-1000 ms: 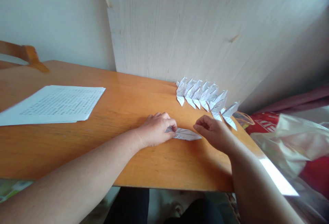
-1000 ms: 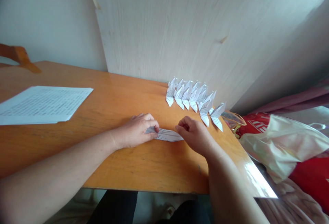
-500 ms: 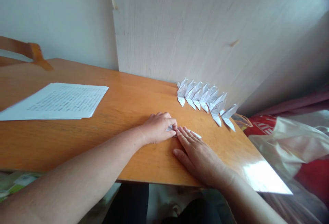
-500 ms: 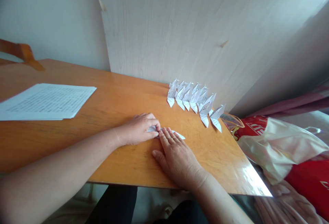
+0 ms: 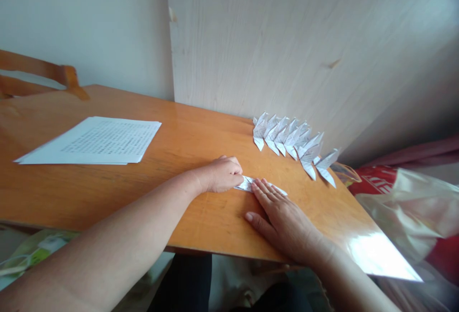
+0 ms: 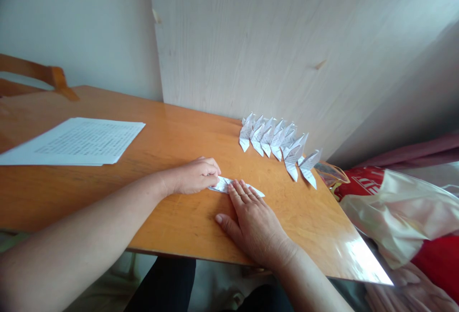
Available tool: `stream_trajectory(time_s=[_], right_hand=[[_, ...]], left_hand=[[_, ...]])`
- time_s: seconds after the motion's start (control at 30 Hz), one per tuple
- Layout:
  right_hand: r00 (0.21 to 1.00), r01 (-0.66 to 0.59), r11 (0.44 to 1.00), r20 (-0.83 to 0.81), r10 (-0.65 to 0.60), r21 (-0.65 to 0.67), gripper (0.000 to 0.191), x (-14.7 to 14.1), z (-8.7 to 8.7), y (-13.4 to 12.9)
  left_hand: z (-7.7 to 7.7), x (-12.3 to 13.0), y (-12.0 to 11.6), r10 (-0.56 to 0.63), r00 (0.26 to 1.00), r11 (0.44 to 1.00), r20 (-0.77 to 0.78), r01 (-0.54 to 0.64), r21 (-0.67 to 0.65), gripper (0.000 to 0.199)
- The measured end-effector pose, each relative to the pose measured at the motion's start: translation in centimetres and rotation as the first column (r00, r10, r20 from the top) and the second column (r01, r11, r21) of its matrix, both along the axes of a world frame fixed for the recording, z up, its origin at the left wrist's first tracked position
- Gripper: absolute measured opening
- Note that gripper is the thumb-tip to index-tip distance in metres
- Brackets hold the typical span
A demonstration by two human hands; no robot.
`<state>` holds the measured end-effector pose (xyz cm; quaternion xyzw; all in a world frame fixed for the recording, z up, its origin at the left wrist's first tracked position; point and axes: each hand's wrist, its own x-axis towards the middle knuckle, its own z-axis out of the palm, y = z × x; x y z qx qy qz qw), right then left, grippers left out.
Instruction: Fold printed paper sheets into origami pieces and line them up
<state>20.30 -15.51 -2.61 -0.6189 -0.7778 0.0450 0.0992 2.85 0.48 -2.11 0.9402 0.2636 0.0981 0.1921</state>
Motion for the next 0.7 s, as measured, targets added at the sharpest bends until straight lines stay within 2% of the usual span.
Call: stream_trajectory(time_s=[0.1, 0.3, 0.57, 0.7], right_hand=[[1.0, 0.0, 1.0, -0.002, 0.0, 0.008, 0.075, 0.0, -0.1, 0.0], [1.0, 0.014, 1.0, -0.022, -0.014, -0.005, 0.075, 0.0, -0.2, -0.1], [1.0, 0.014, 1.0, -0.008, -0.014, -0.005, 0.075, -0.2, -0.1, 0.0], [0.999, 0.008, 1.0, 0.032, -0.007, -0.009, 0.075, -0.2, -0.1, 0.0]], left_hand=[[0.1, -0.3, -0.1, 0.052, 0.998, 0.998, -0.039, -0.051, 0.033, 0.026], [0.5, -0.5, -0.6, 0.073, 0.994, 0.995, -0.08, -0.067, 0.069, 0.027], [0.3, 0.3, -2.0, 0.172, 0.984, 0.978, -0.039, -0.166, 0.129, 0.039], [0.1, 0.4, -2.2, 0.175, 0.984, 0.972, -0.035, -0.167, 0.162, 0.035]])
